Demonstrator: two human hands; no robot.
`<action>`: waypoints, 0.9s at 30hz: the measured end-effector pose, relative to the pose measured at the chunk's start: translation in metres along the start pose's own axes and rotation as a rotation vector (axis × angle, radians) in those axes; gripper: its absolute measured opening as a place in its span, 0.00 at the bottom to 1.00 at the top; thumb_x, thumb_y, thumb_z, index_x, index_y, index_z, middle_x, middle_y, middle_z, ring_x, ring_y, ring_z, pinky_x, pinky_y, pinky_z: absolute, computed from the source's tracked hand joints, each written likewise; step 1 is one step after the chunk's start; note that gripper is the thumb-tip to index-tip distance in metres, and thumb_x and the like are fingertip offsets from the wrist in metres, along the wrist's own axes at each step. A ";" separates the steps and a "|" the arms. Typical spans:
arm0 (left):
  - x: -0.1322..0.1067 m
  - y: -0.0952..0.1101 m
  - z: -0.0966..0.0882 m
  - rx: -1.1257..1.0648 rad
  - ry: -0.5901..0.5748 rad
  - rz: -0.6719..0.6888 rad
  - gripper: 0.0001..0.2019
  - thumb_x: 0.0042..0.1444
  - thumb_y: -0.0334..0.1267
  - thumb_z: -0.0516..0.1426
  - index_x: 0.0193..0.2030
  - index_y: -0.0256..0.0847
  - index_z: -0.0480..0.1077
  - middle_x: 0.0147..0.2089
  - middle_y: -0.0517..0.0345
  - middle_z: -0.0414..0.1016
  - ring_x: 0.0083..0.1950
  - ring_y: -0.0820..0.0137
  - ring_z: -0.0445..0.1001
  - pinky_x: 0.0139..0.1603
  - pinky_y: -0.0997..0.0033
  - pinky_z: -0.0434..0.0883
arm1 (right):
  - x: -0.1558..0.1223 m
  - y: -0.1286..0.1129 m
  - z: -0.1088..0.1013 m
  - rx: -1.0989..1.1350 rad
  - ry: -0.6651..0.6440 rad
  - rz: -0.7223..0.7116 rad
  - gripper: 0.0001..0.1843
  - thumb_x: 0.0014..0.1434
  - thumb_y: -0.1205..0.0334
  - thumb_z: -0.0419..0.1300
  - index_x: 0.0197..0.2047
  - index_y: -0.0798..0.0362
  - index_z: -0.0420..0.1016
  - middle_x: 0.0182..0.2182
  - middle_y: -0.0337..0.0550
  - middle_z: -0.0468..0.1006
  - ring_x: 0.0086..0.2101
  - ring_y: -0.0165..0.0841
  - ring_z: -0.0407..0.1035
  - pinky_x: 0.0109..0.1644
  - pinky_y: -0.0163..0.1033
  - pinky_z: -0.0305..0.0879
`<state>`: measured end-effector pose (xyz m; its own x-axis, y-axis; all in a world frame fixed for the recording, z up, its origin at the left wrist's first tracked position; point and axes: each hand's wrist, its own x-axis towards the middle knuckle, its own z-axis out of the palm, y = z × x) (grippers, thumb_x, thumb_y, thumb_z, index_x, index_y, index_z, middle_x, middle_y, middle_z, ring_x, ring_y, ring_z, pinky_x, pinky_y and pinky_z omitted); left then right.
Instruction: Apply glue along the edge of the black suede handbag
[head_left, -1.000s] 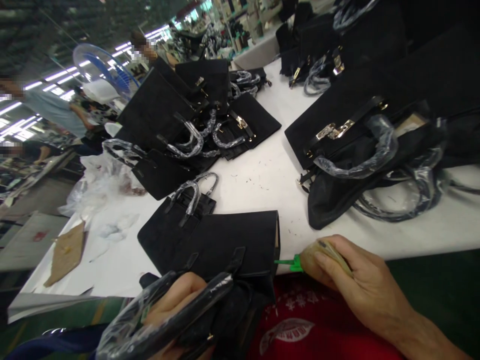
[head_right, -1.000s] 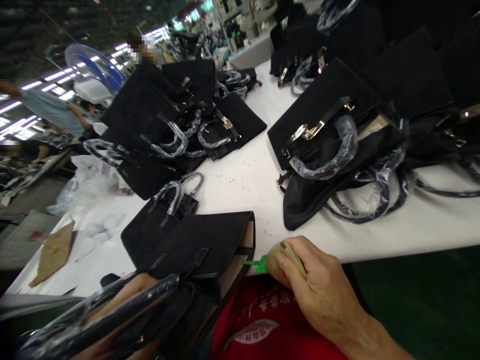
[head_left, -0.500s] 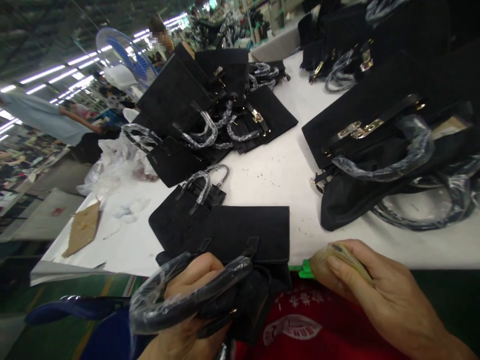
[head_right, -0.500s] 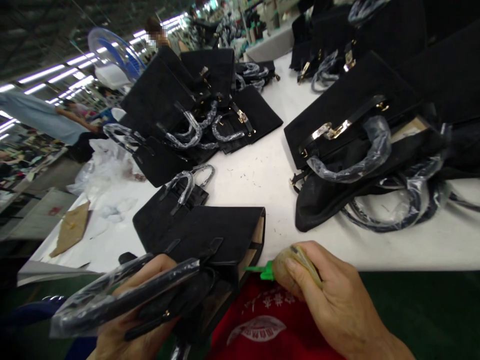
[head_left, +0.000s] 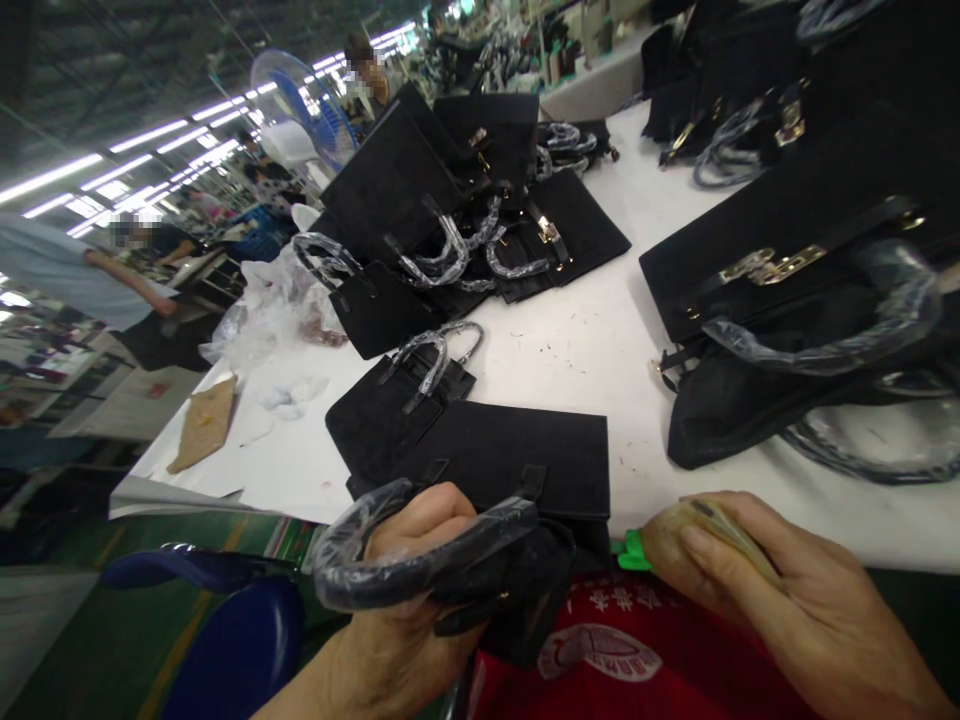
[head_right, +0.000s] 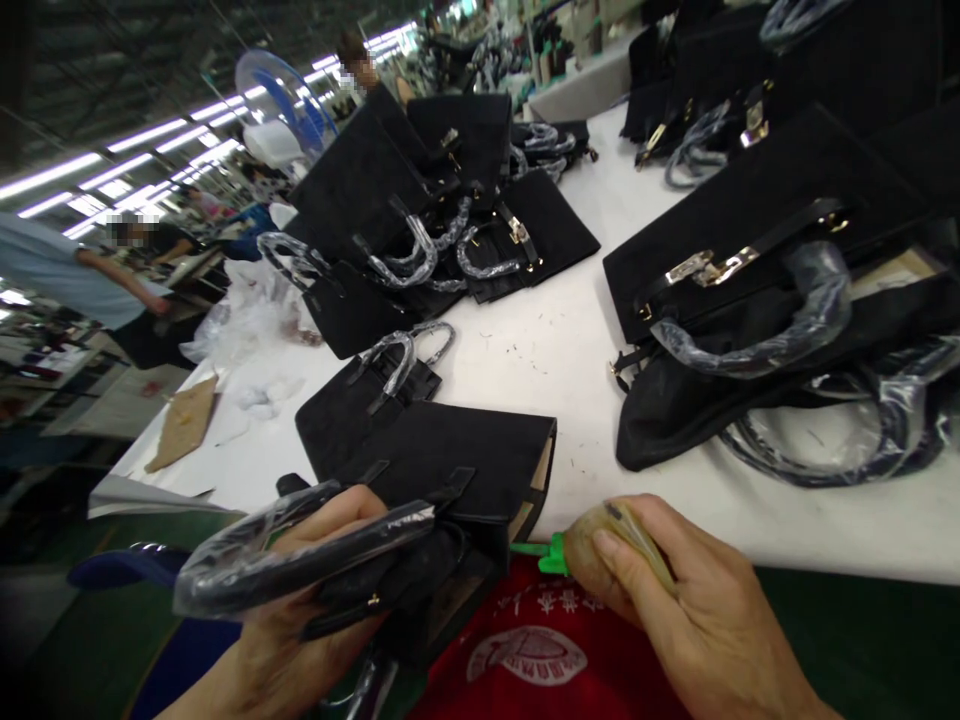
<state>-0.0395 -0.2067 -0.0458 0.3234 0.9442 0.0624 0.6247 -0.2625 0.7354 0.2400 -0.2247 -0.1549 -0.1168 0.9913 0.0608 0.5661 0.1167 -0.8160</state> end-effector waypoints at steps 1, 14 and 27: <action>0.000 -0.001 0.000 0.052 -0.009 0.032 0.17 0.67 0.41 0.53 0.26 0.40 0.65 0.25 0.62 0.63 0.22 0.77 0.63 0.17 0.79 0.59 | 0.000 -0.002 0.000 0.003 0.006 -0.007 0.11 0.67 0.51 0.53 0.41 0.47 0.73 0.29 0.34 0.78 0.27 0.28 0.73 0.30 0.30 0.67; 0.004 0.004 -0.005 0.280 -0.021 0.173 0.10 0.61 0.29 0.56 0.27 0.39 0.68 0.26 0.60 0.65 0.25 0.75 0.67 0.22 0.77 0.61 | -0.001 -0.020 -0.010 0.150 -0.003 0.042 0.12 0.67 0.51 0.54 0.39 0.48 0.74 0.29 0.35 0.79 0.27 0.28 0.74 0.30 0.29 0.68; 0.002 0.003 -0.002 0.243 -0.075 0.152 0.12 0.62 0.29 0.54 0.26 0.38 0.69 0.26 0.60 0.64 0.24 0.76 0.64 0.21 0.77 0.58 | -0.013 -0.031 -0.010 0.097 0.044 0.067 0.14 0.64 0.46 0.56 0.39 0.44 0.78 0.32 0.38 0.83 0.28 0.35 0.78 0.27 0.30 0.73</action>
